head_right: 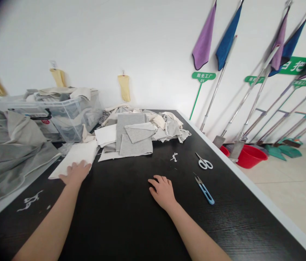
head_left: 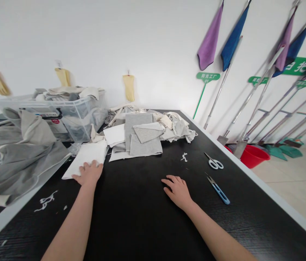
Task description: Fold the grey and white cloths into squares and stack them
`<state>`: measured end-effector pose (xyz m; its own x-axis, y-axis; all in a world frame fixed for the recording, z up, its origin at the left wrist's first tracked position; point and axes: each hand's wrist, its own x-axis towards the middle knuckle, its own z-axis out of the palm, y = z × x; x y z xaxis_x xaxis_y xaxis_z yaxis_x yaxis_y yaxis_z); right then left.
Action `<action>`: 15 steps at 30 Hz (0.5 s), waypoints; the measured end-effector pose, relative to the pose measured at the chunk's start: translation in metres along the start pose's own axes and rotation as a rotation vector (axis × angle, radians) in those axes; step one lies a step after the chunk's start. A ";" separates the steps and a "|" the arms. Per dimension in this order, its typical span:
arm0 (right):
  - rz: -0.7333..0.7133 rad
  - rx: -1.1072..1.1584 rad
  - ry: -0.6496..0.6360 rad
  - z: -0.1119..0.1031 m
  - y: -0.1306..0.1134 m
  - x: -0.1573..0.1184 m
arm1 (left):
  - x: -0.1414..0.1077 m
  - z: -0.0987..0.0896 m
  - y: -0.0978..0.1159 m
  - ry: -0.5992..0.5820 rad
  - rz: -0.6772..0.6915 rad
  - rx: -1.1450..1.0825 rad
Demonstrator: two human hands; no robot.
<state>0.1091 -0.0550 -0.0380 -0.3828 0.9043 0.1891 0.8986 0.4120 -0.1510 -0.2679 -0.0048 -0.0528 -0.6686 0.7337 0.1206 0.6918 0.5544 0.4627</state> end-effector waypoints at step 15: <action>0.023 0.054 -0.018 -0.003 -0.001 0.003 | -0.008 -0.007 0.041 0.219 0.057 0.063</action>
<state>0.1079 -0.0531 -0.0344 -0.3660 0.9153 0.1679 0.8947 0.3958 -0.2072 -0.2362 0.0092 -0.0284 -0.6666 0.6654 0.3360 0.7411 0.5432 0.3946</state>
